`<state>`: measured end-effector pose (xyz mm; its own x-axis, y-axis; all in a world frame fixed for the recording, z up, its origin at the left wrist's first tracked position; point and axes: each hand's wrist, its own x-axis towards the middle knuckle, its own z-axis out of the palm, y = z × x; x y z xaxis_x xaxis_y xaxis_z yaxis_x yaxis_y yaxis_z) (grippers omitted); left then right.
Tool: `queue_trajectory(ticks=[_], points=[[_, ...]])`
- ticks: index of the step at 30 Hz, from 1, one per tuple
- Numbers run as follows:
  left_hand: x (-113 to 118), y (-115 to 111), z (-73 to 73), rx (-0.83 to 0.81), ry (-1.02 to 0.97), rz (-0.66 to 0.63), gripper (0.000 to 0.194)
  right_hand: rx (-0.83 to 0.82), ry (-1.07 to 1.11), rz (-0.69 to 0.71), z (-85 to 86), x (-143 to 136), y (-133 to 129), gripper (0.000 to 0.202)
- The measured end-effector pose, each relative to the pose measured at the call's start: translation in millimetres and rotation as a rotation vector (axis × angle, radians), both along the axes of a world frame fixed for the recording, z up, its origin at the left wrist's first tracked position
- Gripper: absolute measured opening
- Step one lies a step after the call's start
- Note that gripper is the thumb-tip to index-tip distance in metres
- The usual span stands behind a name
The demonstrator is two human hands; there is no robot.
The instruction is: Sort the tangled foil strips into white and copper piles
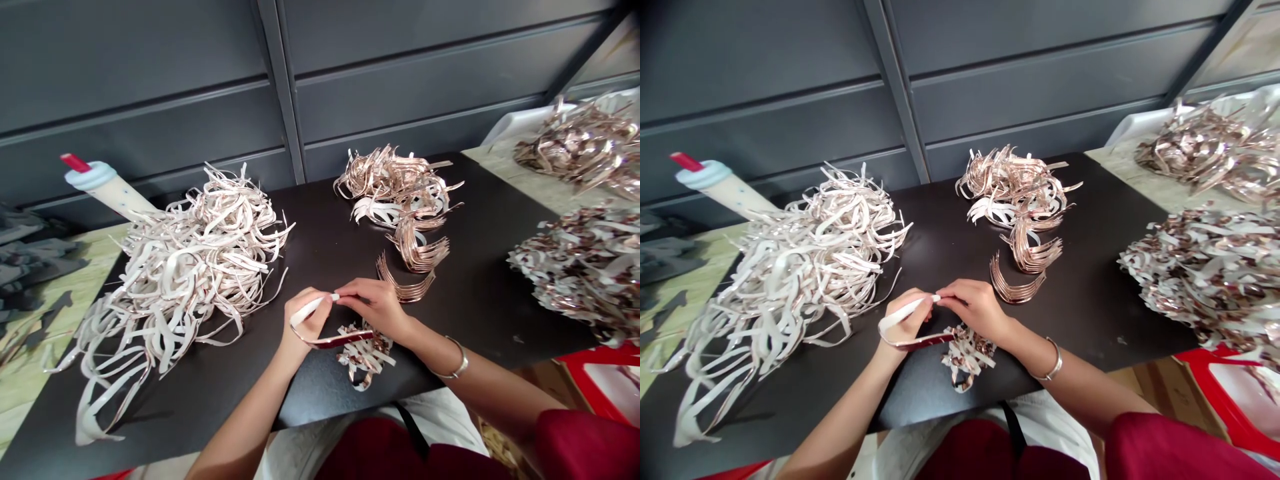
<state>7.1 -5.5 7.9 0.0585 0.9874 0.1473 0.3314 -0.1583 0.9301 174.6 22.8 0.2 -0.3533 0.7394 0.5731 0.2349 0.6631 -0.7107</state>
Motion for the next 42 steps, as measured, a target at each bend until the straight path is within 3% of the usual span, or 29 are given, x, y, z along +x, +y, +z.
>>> queue_trajectory(ticks=[5,11,24,31,37,42], points=[[3.4,-5.5,7.6,0.063,0.032,0.044,0.029,-0.004,-0.037,-0.094,-0.9,-3.0,-3.0,0.015],[9.0,-9.0,3.6,0.106,0.065,0.083,0.023,0.090,-0.122,-0.123,-5.2,-4.5,-4.2,0.019],[10.1,-14.1,-10.1,0.356,0.319,-0.002,0.023,-0.061,-0.197,-0.094,4.2,-3.2,-5.6,0.021],[11.0,-13.3,-10.6,0.372,0.307,-0.027,0.022,-0.056,-0.166,-0.162,2.2,-3.4,-4.1,0.019],[11.6,-12.0,-5.0,0.332,0.260,0.030,0.020,-0.085,-0.121,-0.065,5.3,2.1,-2.4,0.017],[12.1,-13.7,-8.2,0.379,0.280,0.015,0.021,0.041,-0.225,-0.096,5.5,-0.7,-4.1,0.022]])
